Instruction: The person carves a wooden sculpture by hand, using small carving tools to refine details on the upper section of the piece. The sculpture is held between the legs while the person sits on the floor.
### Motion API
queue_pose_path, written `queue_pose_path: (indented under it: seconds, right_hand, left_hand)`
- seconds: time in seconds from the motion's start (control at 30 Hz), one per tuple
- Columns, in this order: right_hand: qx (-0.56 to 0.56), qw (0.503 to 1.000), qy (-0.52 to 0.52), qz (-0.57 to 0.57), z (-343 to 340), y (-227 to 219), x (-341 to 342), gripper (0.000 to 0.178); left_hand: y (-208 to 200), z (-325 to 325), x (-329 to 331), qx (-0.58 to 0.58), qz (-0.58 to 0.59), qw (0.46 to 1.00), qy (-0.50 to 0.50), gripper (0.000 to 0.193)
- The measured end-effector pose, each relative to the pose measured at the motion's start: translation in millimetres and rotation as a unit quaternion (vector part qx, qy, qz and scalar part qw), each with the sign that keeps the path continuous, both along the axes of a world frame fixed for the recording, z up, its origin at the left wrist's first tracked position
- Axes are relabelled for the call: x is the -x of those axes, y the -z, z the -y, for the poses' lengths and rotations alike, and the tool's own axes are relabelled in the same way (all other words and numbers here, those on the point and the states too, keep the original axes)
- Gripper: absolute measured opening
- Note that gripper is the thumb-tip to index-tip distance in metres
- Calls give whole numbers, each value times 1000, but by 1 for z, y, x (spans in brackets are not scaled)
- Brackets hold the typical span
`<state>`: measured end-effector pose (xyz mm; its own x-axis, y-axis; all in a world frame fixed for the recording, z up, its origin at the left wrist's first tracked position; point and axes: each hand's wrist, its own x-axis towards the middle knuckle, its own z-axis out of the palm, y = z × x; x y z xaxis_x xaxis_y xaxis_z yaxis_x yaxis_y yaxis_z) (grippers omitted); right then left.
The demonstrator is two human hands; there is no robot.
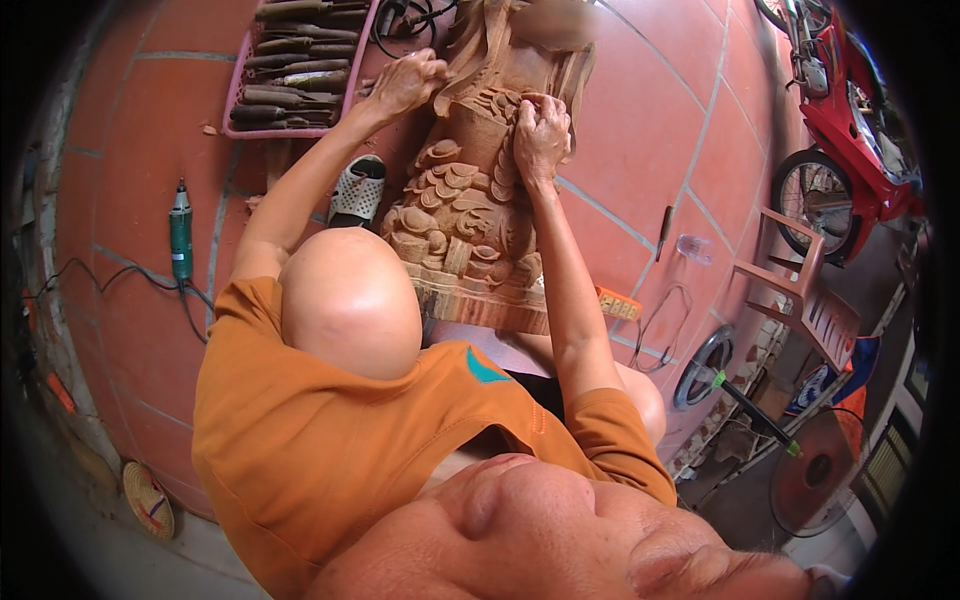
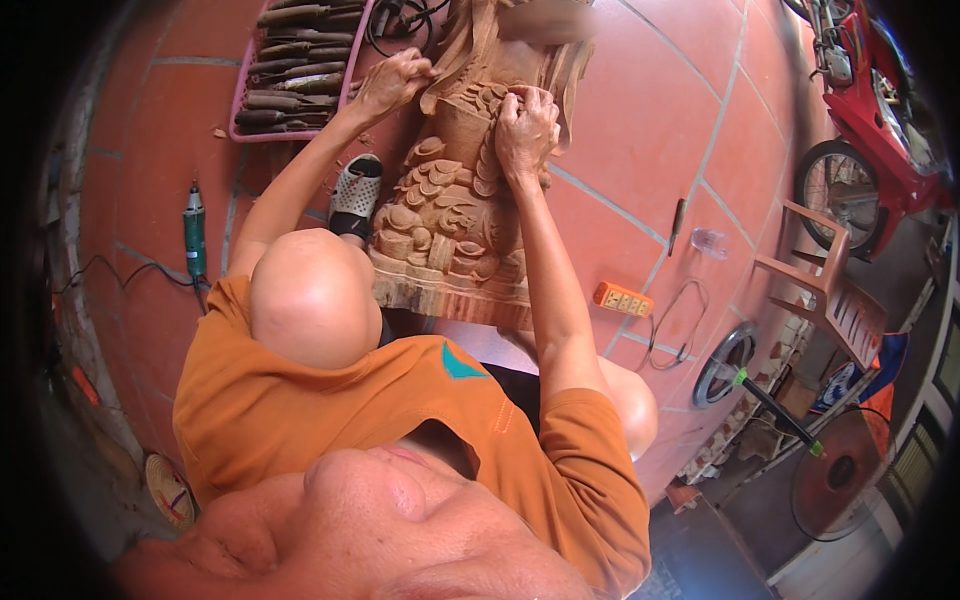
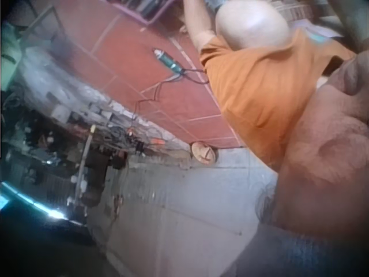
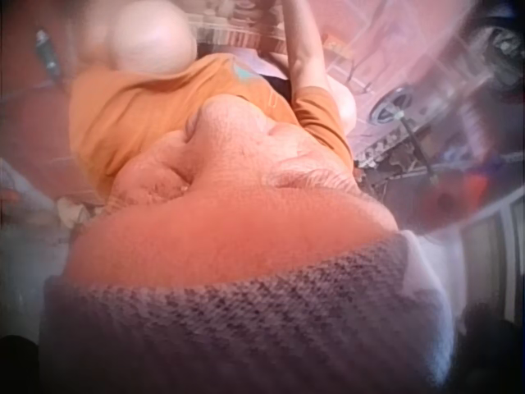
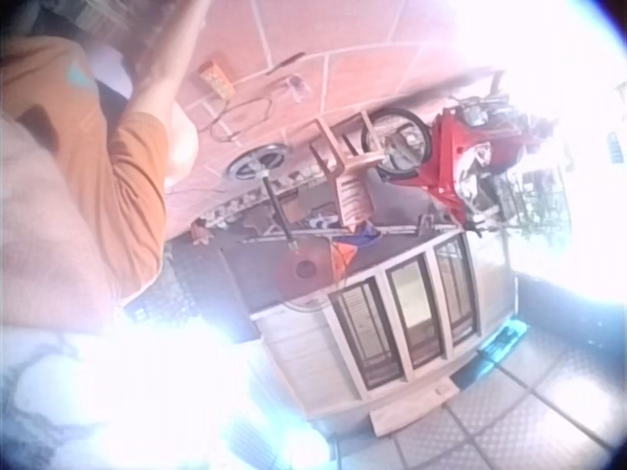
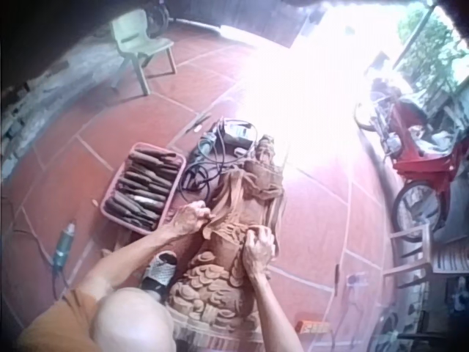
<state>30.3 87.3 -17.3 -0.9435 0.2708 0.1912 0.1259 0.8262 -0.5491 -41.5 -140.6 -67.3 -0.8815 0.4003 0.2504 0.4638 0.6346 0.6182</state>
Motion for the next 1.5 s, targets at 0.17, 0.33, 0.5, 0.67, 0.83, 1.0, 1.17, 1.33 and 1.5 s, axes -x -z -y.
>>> queue_pose_path:
  seconds: [0.17,0.33,0.5,0.67,0.83,1.0,1.17,1.33,1.5]
  right_hand:
    - [4,1000,1,-7,1,0,2,22]
    - [0,1000,-1,-3,3,-3,2,22]
    - [-9,1000,-6,-15,2,-3,2,22]
    - [-3,1000,-8,-5,0,-3,2,22]
    - [-5,1000,-7,-7,0,-1,2,22]
    - [7,1000,1,-2,-1,0,1,23]
    - [6,1000,-14,-6,4,-3,1,23]
    - [1,1000,-10,-5,-1,1,2,22]
    - [-5,1000,-8,-12,1,0,1,23]
  left_hand:
    - [-12,25,3,69,92,992,56,14]
    - [-11,-3,42,-52,-27,998,-35,18]
    - [13,-18,45,-65,-24,997,-45,20]
    - [60,32,-3,73,43,996,31,16]
    - [62,57,-25,-80,204,974,-64,20]
    - [11,6,21,-121,42,991,-46,21]
    - [21,-14,38,-130,18,989,-64,21]
    - [29,1,6,-102,51,992,-58,17]
    - [22,23,-4,-71,119,990,-40,19]
